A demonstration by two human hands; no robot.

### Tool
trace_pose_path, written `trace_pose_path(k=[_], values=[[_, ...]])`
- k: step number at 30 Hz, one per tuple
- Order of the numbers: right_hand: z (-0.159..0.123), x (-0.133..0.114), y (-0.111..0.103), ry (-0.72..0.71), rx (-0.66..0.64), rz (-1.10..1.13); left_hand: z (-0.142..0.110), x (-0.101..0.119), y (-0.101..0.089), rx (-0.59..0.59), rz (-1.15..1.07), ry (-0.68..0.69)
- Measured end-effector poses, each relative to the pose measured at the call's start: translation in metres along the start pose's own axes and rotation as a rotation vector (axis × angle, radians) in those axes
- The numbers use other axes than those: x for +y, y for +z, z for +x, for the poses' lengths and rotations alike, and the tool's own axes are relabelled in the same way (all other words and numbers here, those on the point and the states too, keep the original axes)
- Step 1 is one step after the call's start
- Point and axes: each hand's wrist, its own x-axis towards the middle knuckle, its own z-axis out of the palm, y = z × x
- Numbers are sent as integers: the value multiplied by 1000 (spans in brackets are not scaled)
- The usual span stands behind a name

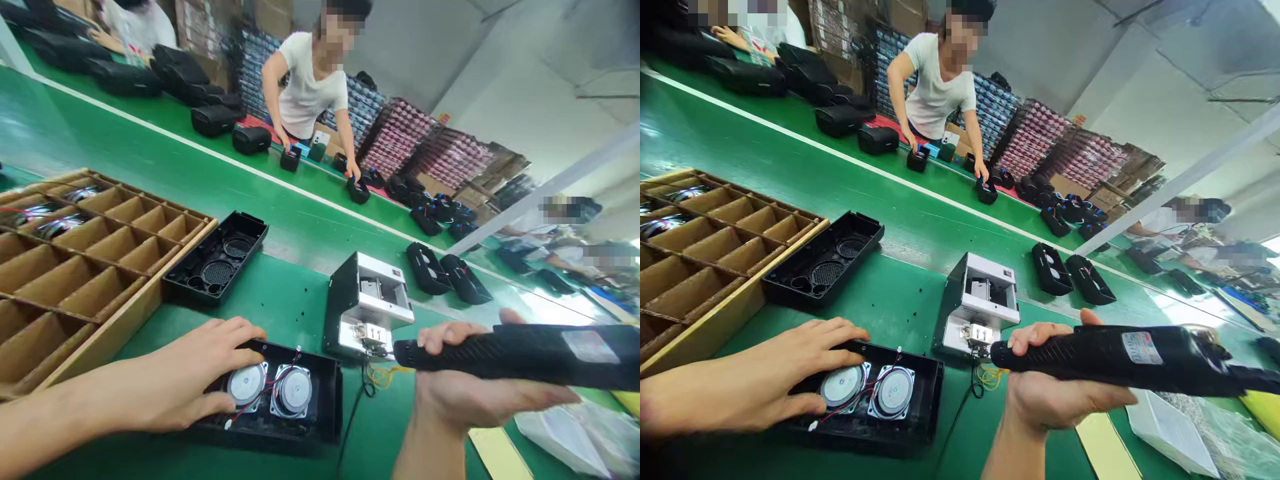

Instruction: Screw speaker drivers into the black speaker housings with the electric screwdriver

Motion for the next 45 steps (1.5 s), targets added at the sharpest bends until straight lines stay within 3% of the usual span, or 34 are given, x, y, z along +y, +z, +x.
trace_pose_path(k=[11,25,36,38,41,43,45], values=[[-3,0,12,23,-28,-34,0,-3,-1,173,-4,103],[-7,2,10,14,-43,-39,2,0,-6,23,-17,25],[-6,5,4,29,-71,19,-1,0,-6,80,-13,51],[-4,1,-5,60,-101,73,-5,-5,-10,131,2,85],[-1,-17,-18,106,-131,197,-11,-8,-15,329,85,128],[-1,-36,-22,164,-98,294,-10,5,-16,473,124,143],[-5,-55,-18,256,-33,406,-1,31,-12,527,87,183]])
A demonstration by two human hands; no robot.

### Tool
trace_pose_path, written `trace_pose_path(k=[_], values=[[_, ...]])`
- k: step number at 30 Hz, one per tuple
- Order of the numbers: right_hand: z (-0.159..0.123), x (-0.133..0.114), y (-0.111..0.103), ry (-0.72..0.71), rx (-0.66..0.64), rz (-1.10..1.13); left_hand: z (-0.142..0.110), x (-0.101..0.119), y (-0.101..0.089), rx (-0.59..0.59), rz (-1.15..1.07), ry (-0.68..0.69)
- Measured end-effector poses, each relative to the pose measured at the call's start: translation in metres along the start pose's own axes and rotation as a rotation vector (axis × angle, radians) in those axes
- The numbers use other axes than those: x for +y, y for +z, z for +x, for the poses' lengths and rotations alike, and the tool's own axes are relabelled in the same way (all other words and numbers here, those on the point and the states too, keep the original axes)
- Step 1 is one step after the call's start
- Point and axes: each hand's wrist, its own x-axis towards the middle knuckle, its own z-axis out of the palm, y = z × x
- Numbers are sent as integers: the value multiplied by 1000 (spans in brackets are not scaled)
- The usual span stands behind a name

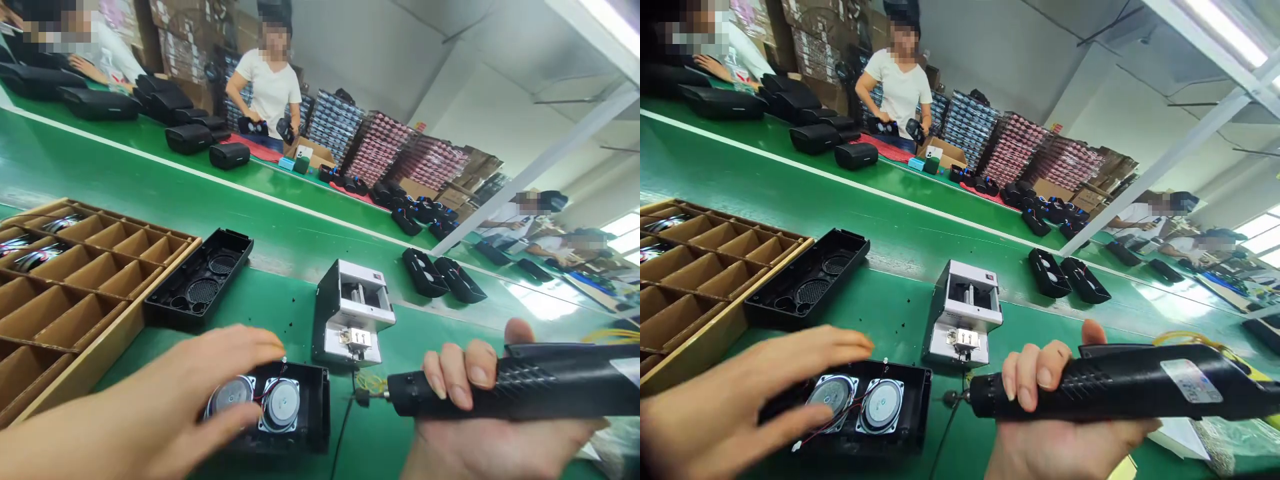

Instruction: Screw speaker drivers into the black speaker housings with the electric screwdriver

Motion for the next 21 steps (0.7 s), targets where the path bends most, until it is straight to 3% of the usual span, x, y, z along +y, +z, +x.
trace_pose_path(k=[1,3,6,8,12,17,21], values=[[-5,-5,7,40,22,63,8,15,6,-14,-51,45],[-16,-11,19,107,46,186,27,45,23,-196,-203,78],[-34,-12,25,198,6,350,49,70,52,-376,-489,126],[-43,-11,20,235,-39,447,52,74,68,-407,-574,112],[-54,-13,2,294,-174,573,44,76,88,-385,-513,116],[-59,-14,-10,288,-478,652,39,85,98,-489,-493,95],[-62,-13,-11,248,-566,710,43,88,100,-515,-499,89]])
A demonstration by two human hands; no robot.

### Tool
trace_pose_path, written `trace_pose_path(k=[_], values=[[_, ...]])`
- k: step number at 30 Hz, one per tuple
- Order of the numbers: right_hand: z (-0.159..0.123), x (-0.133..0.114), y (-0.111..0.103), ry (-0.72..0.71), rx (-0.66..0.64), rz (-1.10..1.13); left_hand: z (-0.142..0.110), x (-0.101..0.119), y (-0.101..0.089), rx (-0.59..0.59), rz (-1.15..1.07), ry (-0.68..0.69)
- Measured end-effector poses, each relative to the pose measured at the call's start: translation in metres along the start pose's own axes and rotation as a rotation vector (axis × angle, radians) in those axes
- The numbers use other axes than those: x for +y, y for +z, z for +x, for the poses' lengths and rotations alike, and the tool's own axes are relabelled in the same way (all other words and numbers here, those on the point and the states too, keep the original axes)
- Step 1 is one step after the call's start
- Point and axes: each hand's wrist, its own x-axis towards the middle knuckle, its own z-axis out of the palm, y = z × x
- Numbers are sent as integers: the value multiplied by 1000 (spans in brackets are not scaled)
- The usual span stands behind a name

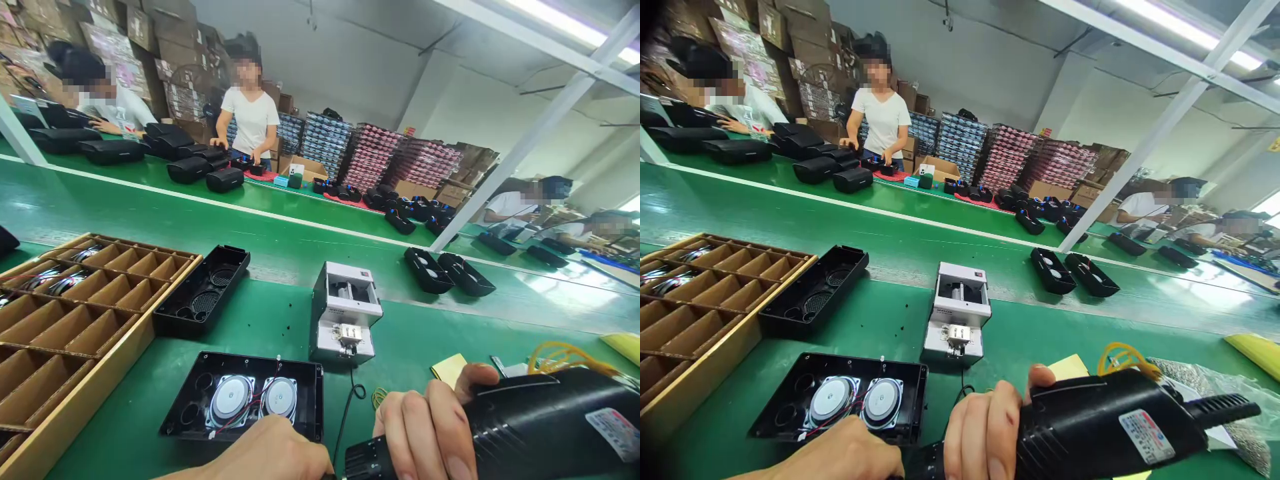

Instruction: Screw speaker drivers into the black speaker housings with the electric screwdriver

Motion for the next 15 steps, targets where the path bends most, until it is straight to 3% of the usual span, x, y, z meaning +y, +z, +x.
trace_pose_path(k=[4,6,8,11,15], values=[[-1,-13,-3,32,22,-154,-10,17,-22,-2,59,45],[4,-21,-7,9,115,-293,-26,26,-41,64,82,51],[16,-27,-13,-94,243,-433,-47,25,-62,223,121,-15],[45,-24,-27,-302,374,-649,-77,0,-89,393,289,-97],[74,-1,-51,-359,383,-895,-104,-48,-103,380,510,-125]])
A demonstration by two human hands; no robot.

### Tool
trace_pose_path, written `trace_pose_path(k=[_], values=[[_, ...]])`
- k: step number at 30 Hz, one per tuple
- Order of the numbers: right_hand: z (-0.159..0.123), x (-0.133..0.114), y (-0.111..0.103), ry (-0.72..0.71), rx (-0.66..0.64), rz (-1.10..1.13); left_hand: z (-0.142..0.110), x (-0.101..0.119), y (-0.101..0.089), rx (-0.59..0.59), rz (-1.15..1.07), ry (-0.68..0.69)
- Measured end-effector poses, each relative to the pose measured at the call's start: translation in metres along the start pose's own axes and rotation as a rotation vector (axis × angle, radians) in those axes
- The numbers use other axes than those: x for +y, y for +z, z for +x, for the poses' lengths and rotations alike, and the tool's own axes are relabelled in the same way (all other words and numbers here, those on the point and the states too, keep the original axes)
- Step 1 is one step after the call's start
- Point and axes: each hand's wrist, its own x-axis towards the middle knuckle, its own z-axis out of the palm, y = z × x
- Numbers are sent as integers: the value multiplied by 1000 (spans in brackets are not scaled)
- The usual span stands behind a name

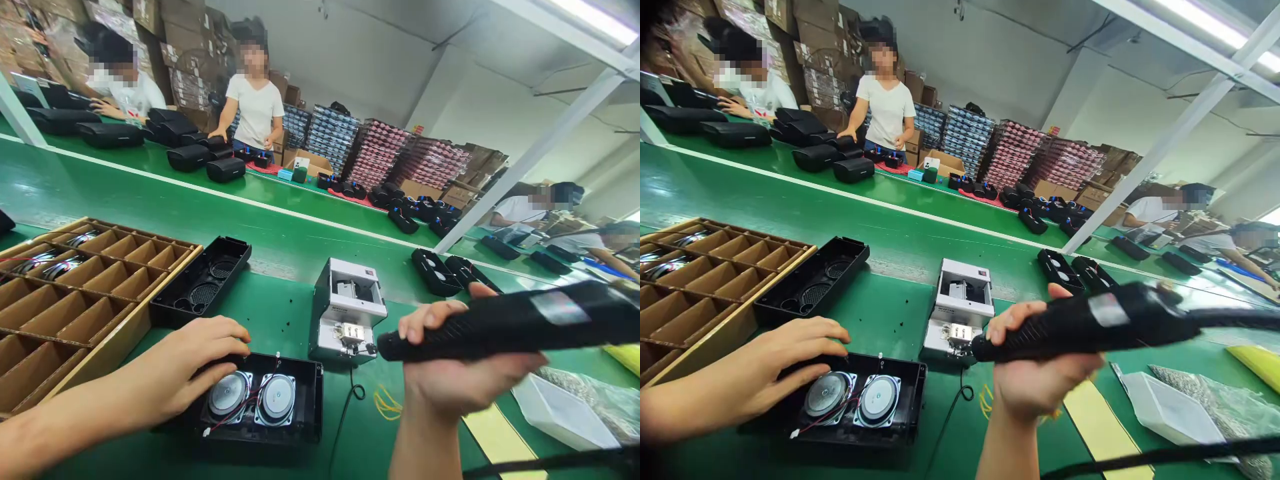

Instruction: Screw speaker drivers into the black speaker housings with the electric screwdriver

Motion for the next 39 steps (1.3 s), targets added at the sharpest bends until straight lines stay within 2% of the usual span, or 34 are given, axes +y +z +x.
trace_pose_path(k=[3,6,10,19,31,39], values=[[-4,21,7,36,-3,-77,-13,-17,11,-100,33,-43],[-12,29,11,30,-13,-125,-22,-18,17,-150,-1,-71],[-13,28,12,41,-35,-131,-23,-15,13,-184,-76,-89],[-12,41,7,41,-10,-167,-23,-13,5,-208,-96,-69],[-11,38,4,60,4,-154,-19,-7,5,-260,-89,-117],[-11,41,2,68,-23,-115,-25,-18,13,-165,-50,-37]])
